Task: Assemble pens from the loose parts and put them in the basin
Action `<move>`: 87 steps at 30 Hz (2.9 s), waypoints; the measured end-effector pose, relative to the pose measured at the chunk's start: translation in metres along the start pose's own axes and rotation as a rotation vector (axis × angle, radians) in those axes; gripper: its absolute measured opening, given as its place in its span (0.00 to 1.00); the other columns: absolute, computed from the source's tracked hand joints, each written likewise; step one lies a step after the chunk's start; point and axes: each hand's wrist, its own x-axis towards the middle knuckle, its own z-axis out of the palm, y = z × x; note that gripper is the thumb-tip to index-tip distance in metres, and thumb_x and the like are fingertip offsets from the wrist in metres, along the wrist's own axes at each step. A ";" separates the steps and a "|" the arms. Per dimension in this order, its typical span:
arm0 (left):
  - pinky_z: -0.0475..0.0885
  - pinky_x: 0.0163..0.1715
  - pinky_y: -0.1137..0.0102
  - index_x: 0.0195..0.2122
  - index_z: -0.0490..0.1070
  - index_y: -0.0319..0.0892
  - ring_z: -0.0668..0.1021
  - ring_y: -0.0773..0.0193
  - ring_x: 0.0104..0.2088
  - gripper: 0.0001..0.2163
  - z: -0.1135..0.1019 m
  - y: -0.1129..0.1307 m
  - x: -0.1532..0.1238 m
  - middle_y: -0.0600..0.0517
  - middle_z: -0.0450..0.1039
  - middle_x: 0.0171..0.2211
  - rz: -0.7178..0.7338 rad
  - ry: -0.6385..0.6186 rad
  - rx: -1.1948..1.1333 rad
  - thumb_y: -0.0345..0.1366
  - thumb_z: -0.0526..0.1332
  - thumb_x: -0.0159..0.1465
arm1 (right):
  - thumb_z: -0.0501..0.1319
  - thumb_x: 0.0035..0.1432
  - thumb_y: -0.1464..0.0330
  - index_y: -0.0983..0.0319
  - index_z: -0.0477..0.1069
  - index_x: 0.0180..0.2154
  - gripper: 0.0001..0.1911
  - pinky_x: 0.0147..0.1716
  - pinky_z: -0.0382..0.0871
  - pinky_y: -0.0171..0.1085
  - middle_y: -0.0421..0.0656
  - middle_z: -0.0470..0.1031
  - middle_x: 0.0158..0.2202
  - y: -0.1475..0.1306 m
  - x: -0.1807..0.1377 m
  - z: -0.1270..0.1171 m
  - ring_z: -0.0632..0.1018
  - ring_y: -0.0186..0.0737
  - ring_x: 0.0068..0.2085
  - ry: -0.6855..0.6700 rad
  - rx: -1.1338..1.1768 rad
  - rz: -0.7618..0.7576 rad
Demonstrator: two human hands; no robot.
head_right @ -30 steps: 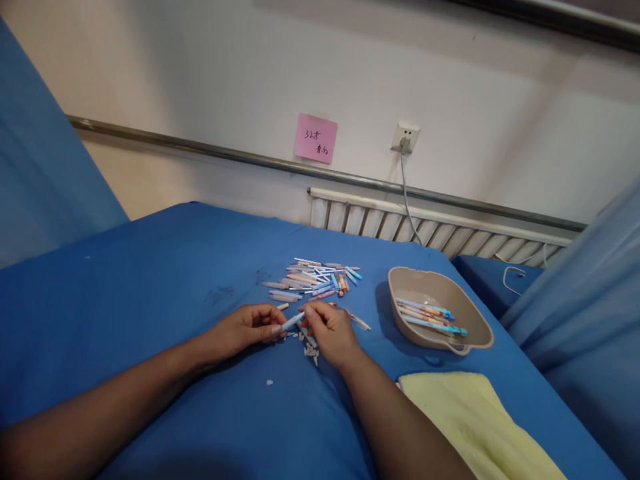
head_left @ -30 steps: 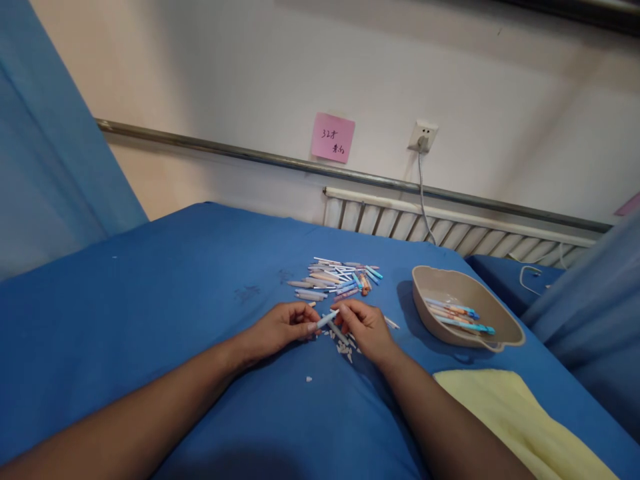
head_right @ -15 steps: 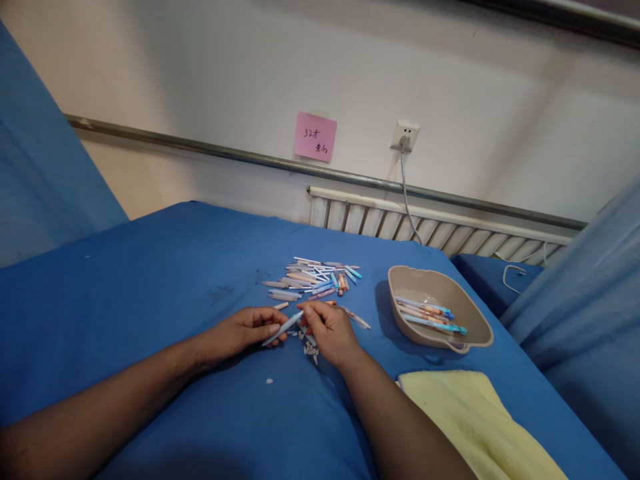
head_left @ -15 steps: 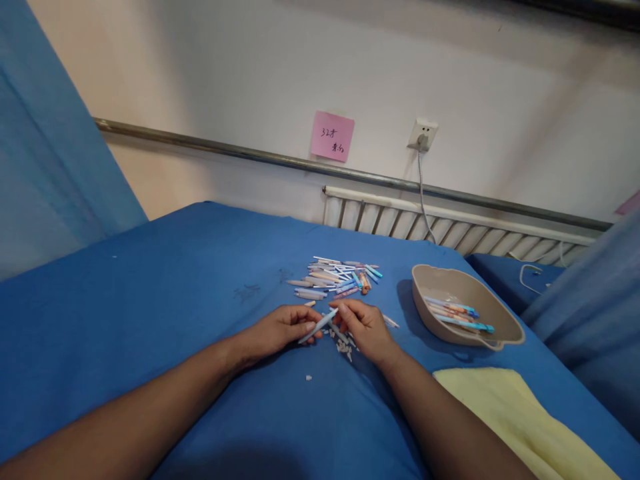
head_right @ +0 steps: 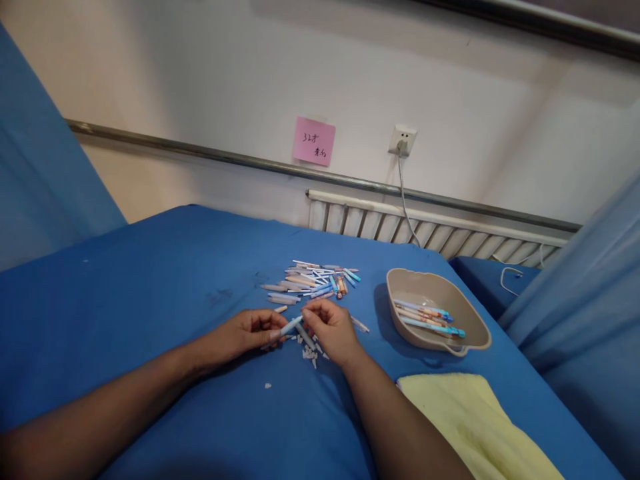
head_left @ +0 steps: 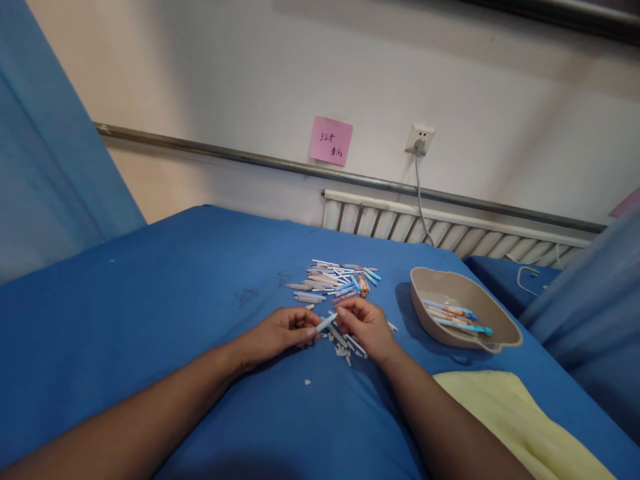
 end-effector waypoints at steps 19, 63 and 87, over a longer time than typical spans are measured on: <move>0.62 0.32 0.75 0.35 0.71 0.38 0.68 0.69 0.30 0.13 -0.001 -0.010 0.001 0.55 0.68 0.30 0.063 -0.047 0.028 0.42 0.63 0.55 | 0.62 0.52 0.58 0.64 0.73 0.32 0.15 0.22 0.62 0.29 0.38 0.70 0.23 -0.004 -0.007 0.010 0.69 0.29 0.22 -0.209 -0.027 0.068; 0.56 0.23 0.76 0.32 0.68 0.38 0.61 0.71 0.23 0.16 0.000 -0.010 -0.005 0.58 0.60 0.23 0.024 -0.032 0.171 0.48 0.59 0.56 | 0.56 0.58 0.60 0.63 0.72 0.32 0.13 0.22 0.55 0.29 0.36 0.65 0.20 0.003 -0.013 0.015 0.65 0.30 0.22 -0.238 -0.337 0.006; 0.61 0.28 0.76 0.34 0.72 0.41 0.66 0.67 0.28 0.13 0.000 -0.010 -0.011 0.55 0.67 0.27 0.124 0.103 0.306 0.45 0.55 0.60 | 0.58 0.55 0.55 0.63 0.68 0.27 0.17 0.24 0.58 0.31 0.38 0.64 0.20 0.019 -0.014 0.018 0.65 0.31 0.23 -0.176 -0.137 0.076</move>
